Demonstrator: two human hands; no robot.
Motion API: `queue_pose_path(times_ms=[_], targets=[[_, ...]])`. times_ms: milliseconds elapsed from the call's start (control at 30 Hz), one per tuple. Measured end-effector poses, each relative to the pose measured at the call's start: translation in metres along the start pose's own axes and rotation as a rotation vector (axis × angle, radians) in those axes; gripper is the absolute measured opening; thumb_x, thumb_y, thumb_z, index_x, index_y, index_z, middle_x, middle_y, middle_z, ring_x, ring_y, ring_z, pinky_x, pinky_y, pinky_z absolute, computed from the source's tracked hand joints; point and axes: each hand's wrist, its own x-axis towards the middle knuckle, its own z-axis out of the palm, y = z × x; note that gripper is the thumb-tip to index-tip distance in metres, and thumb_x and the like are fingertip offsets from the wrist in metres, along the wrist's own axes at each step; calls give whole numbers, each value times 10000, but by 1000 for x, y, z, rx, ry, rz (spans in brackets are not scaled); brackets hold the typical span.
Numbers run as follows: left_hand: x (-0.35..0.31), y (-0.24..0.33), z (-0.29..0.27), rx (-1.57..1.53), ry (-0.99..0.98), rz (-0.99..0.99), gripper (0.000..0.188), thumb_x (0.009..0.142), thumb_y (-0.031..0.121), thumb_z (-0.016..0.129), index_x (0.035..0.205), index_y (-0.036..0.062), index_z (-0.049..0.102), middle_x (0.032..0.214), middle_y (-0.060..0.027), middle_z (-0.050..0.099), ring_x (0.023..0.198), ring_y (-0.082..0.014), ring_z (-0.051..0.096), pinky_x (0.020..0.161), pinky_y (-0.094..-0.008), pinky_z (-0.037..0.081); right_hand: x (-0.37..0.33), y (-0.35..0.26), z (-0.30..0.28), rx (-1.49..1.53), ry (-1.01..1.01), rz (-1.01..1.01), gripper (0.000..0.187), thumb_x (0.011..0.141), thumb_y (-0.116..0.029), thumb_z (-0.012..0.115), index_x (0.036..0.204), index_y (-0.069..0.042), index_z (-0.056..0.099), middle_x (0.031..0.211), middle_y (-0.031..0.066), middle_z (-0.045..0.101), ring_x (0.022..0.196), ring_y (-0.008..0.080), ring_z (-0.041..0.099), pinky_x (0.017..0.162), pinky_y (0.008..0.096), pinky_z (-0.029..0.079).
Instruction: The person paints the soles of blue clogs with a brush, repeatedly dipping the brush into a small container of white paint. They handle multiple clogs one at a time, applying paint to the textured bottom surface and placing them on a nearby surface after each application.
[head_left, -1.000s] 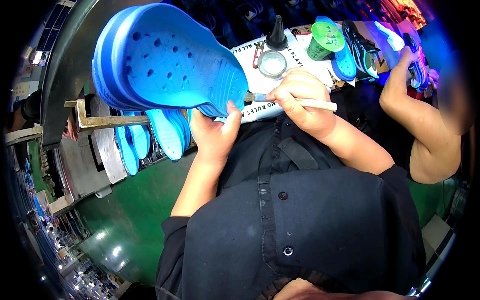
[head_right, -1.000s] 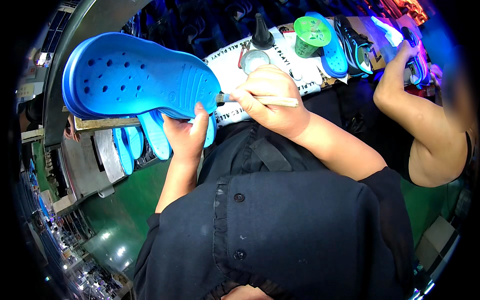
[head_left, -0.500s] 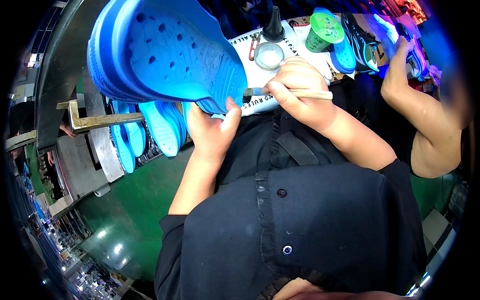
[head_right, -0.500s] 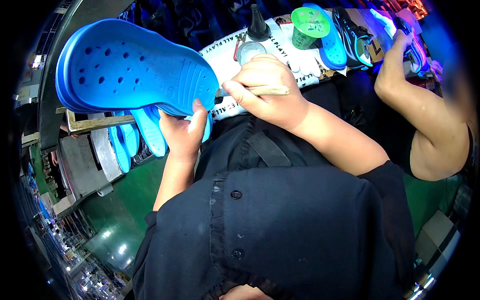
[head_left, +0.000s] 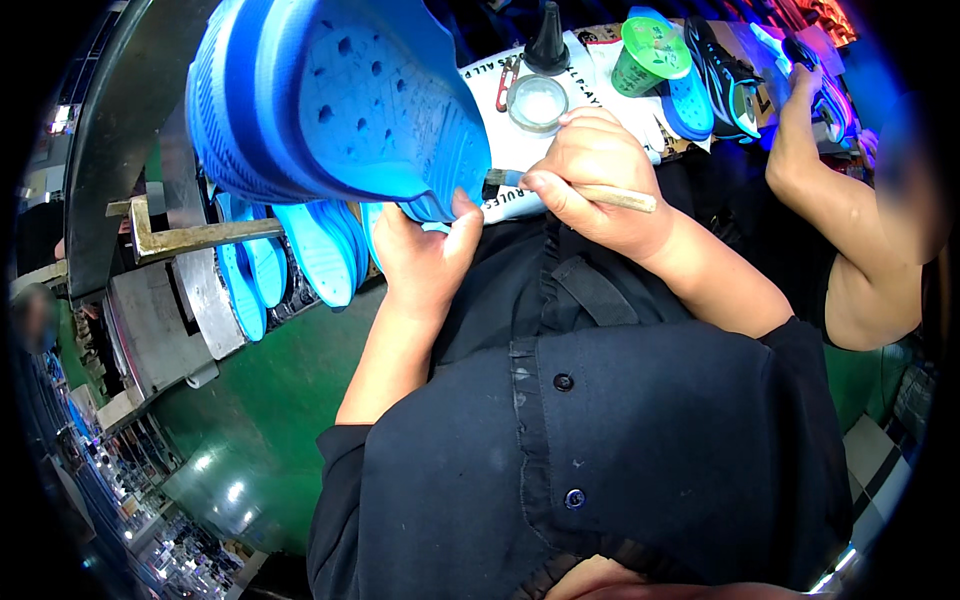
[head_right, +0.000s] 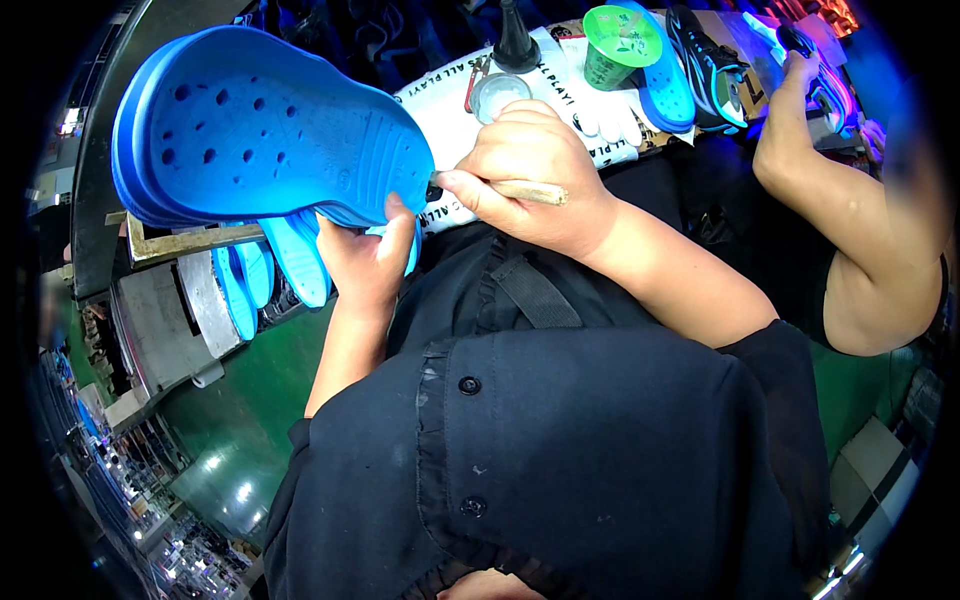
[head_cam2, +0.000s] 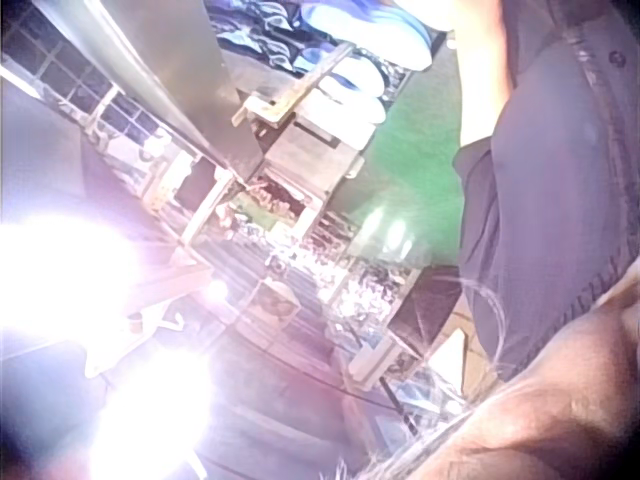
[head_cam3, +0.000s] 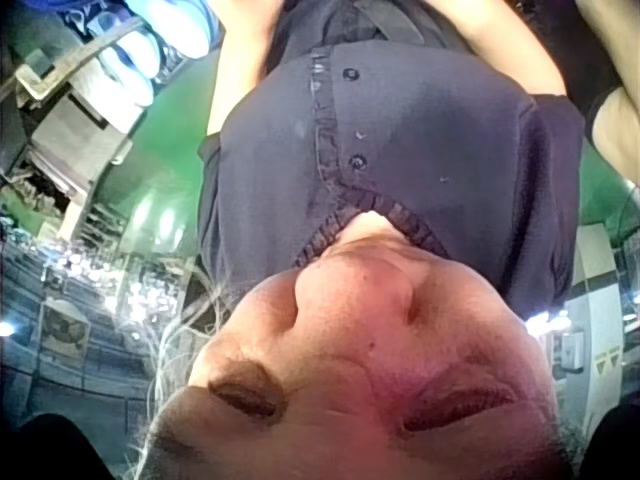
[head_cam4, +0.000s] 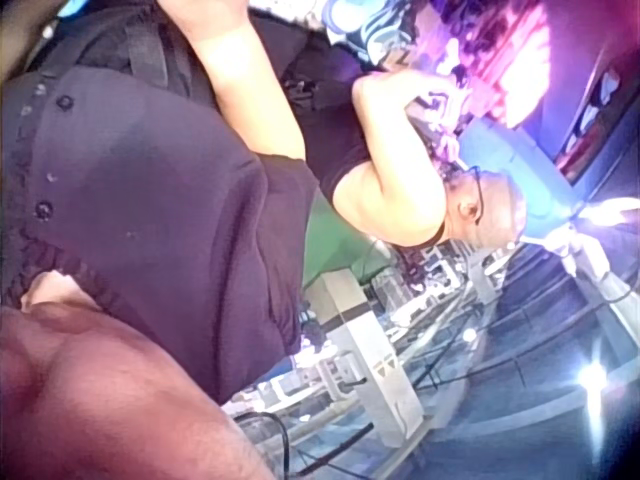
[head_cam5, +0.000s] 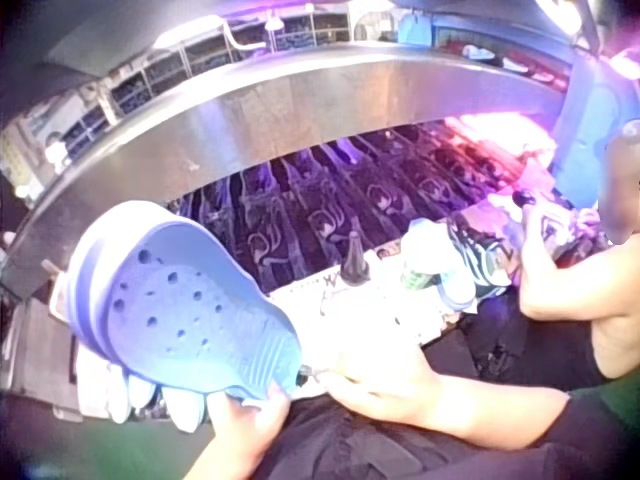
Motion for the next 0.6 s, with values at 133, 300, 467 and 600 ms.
queue_pose_path(times_ms=[133, 300, 467, 600], targets=[[0, -4, -2, 2, 6, 34, 254, 671, -2, 680, 891, 0, 553, 727, -117, 644, 637, -249, 654, 615, -323, 501, -1, -3, -8, -42, -15, 18, 142, 761, -148, 696, 651, -72, 648, 585, 36, 565, 546, 212, 529, 608, 320, 394], [1, 2, 2, -46, 34, 13, 227, 657, -14, 678, 851, 1, 562, 724, -116, 635, 635, -245, 642, 621, -327, 496, -1, -8, 2, 6, -18, 8, 146, 763, -149, 691, 648, -69, 650, 572, 41, 561, 546, 217, 523, 617, 325, 396], [-3, -6, -1, -34, 44, 37, 228, 654, -11, 676, 859, -3, 576, 747, -117, 631, 637, -238, 630, 622, -318, 492, -6, -10, -2, 4, -18, 44, 144, 767, -159, 692, 661, -67, 656, 592, 46, 581, 579, 217, 548, 633, 326, 404], [-4, -3, -1, -48, 45, -10, 220, 655, -7, 672, 855, -2, 582, 763, -114, 627, 658, -227, 624, 628, -317, 491, -4, -8, 1, 27, 34, 28, 141, 763, -146, 694, 655, -65, 653, 602, 52, 591, 574, 221, 551, 630, 323, 405]])
